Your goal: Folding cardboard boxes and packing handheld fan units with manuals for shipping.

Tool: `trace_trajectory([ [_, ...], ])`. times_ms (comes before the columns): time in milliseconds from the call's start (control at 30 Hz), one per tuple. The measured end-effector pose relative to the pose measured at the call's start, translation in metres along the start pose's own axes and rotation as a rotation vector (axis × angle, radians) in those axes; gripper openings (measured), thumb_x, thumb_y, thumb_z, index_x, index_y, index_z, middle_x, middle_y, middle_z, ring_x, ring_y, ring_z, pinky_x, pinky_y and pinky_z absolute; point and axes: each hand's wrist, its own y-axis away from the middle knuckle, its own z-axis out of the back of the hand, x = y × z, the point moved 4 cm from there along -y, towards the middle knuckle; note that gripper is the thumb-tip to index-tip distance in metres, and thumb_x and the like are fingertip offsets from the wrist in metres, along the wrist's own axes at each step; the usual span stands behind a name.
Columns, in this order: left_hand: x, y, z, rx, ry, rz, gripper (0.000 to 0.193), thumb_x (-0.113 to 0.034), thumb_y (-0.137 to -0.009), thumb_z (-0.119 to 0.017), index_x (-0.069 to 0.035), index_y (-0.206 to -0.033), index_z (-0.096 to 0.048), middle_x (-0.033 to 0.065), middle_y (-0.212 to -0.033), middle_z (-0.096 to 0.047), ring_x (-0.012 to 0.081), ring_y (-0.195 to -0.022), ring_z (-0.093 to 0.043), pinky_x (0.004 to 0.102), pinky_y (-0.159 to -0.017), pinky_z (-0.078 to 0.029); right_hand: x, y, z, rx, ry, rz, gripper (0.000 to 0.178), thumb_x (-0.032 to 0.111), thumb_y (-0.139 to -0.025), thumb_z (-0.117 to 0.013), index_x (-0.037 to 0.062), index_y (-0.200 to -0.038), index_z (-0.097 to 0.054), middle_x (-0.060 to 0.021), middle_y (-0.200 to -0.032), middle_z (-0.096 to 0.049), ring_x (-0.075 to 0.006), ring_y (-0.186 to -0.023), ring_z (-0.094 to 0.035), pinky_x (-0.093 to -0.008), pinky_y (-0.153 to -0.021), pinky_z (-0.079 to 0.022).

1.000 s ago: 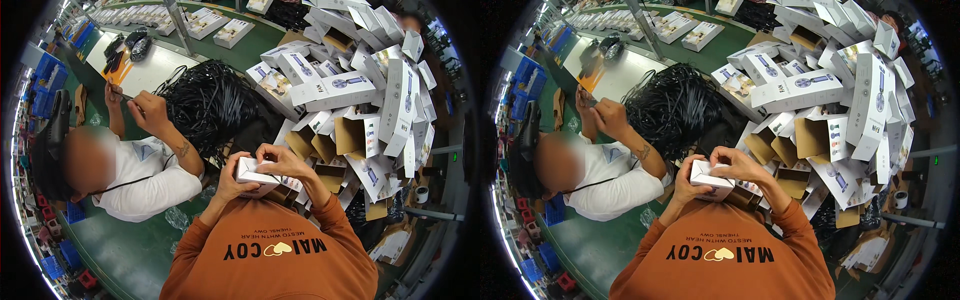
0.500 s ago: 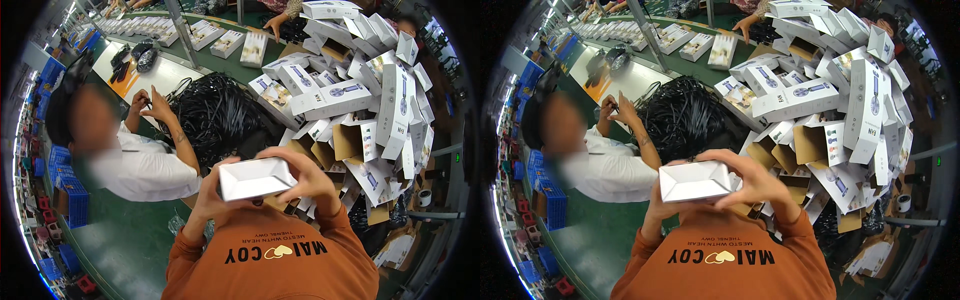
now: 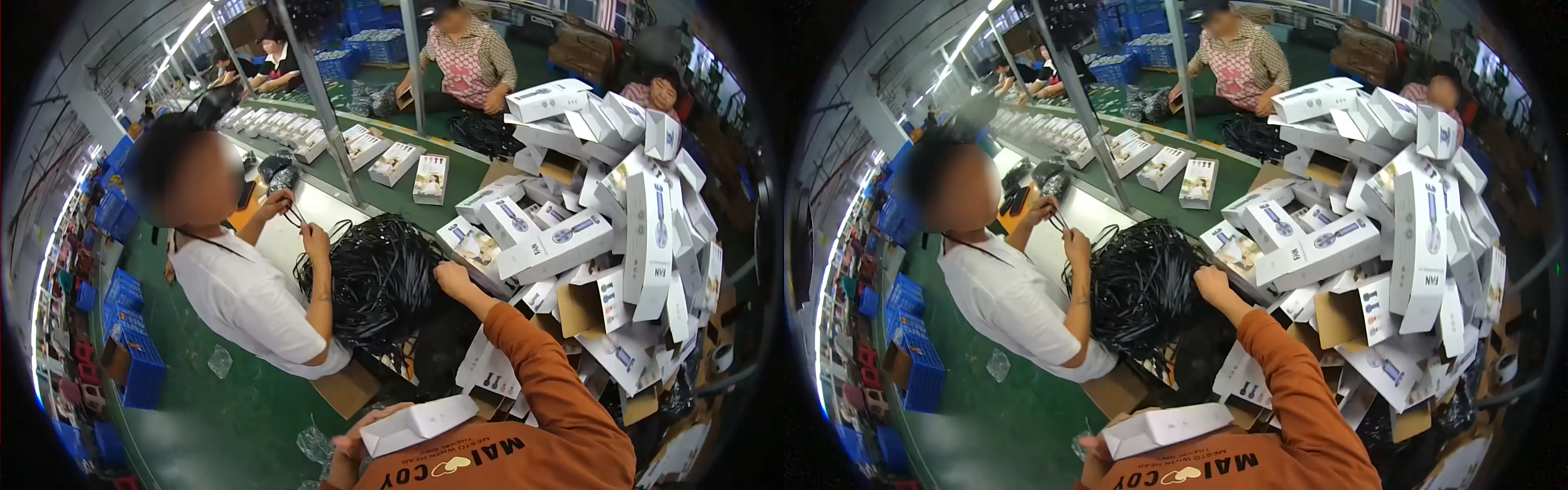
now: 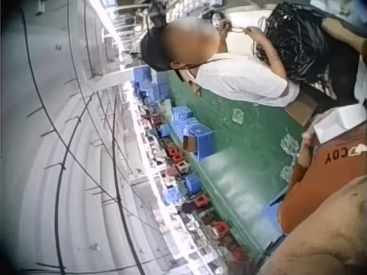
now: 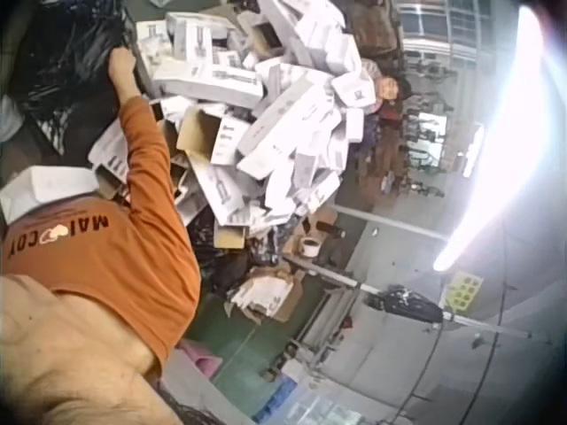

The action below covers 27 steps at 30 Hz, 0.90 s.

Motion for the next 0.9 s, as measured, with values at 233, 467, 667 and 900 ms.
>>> trace_trajectory([
  [233, 0.018, -0.05, -0.015, 0.052, 0.022, 0.275, 0.049, -0.038, -0.089, -0.055, 0.001, -0.118, -0.05, 0.0189, -0.125, -0.048, 0.0266, -0.119, -0.044, 0.038, -0.099, -0.038, 0.047, 0.033, 0.13, -0.071, -0.479, 0.077, 0.02, 0.016, -0.069, -0.067, -0.0001, -0.081, -0.065, -0.0141, -0.085, -0.062, -0.0303, -0.072, -0.06, -0.0388, -0.066, -0.049],
  [467, -0.039, -0.058, -0.054, 0.321, -0.046, 0.713, 0.083, -0.026, -0.075, -0.071, 0.003, -0.138, -0.025, 0.0107, -0.13, -0.045, 0.0121, -0.116, -0.044, 0.024, -0.097, -0.037, 0.07, 0.09, 0.35, -0.38, -1.463, 0.27, 0.025, 0.017, -0.092, -0.05, -0.004, -0.087, -0.062, -0.009, -0.097, -0.064, -0.0146, -0.085, -0.06, -0.0276, -0.079, -0.047],
  [667, -0.042, -0.042, -0.019, 0.472, 0.057, 0.097, 0.109, -0.034, -0.051, -0.087, 0.005, -0.135, -0.03, 0.0133, -0.126, -0.05, 0.0208, -0.107, -0.054, 0.0333, -0.092, -0.043, 0.056, 0.083, 0.388, 0.031, -1.851, 0.317, 0.02, 0.019, -0.095, -0.047, 0.0012, -0.087, -0.053, -0.0097, -0.085, -0.061, -0.0196, -0.081, -0.062, -0.0337, -0.082, -0.05],
  [900, -0.139, -0.084, -0.083, 0.366, 0.066, -0.815, 0.03, -0.025, -0.087, -0.06, -0.002, -0.103, -0.049, 0.0268, -0.113, -0.052, 0.02, -0.072, -0.06, 0.0251, -0.058, -0.052, 0.062, 0.088, 0.397, -0.042, -1.793, 0.242, 0.018, 0.015, -0.092, -0.051, -0.0018, -0.091, -0.058, 0.0037, -0.063, -0.042, -0.0066, -0.053, -0.036, -0.0256, -0.055, -0.038],
])
